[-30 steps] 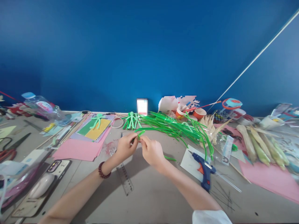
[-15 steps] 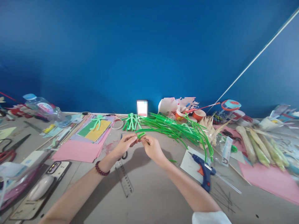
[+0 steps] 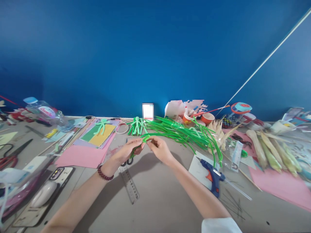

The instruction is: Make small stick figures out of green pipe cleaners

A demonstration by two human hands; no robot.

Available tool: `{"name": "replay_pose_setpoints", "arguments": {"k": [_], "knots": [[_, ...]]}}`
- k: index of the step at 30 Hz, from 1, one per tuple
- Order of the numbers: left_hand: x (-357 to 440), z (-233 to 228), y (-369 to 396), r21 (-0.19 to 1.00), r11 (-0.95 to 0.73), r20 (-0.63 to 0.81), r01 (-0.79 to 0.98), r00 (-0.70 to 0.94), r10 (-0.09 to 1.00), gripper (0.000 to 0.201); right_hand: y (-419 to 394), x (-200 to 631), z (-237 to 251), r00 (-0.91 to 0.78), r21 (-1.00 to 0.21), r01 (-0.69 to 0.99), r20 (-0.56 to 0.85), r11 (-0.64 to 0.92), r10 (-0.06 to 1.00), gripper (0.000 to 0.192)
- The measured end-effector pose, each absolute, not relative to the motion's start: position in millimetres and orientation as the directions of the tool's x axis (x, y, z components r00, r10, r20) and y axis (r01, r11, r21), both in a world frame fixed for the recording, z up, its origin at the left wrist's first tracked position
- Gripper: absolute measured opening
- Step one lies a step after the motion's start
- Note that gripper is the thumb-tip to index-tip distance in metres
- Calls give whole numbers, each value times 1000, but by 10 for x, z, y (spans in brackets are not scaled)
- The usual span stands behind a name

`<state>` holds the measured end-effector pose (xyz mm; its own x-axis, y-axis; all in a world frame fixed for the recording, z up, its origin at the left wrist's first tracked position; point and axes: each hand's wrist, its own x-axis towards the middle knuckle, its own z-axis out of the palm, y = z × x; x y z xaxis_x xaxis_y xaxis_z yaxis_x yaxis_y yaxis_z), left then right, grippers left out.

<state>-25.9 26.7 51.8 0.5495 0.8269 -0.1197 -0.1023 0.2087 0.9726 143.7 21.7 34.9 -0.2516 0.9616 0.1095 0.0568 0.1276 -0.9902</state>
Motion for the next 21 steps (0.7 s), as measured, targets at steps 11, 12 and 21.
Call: {"name": "replay_pose_setpoints", "arguments": {"k": [11, 12, 21], "knots": [[-208, 516, 232, 985, 168, -125, -39, 505, 854, 27, 204, 1427, 377, -265, -998, -61, -17, -34, 964, 30], [-203, 504, 228, 979, 194, -130, -69, 524, 841, 27, 208, 1428, 366, -290, -993, -97, -37, -68, 956, 31], [-179, 498, 191, 835, 497, -217, -235, 691, 690, 26, 207, 1460, 354, -426, -907, -304, -145, -292, 893, 27]]}}
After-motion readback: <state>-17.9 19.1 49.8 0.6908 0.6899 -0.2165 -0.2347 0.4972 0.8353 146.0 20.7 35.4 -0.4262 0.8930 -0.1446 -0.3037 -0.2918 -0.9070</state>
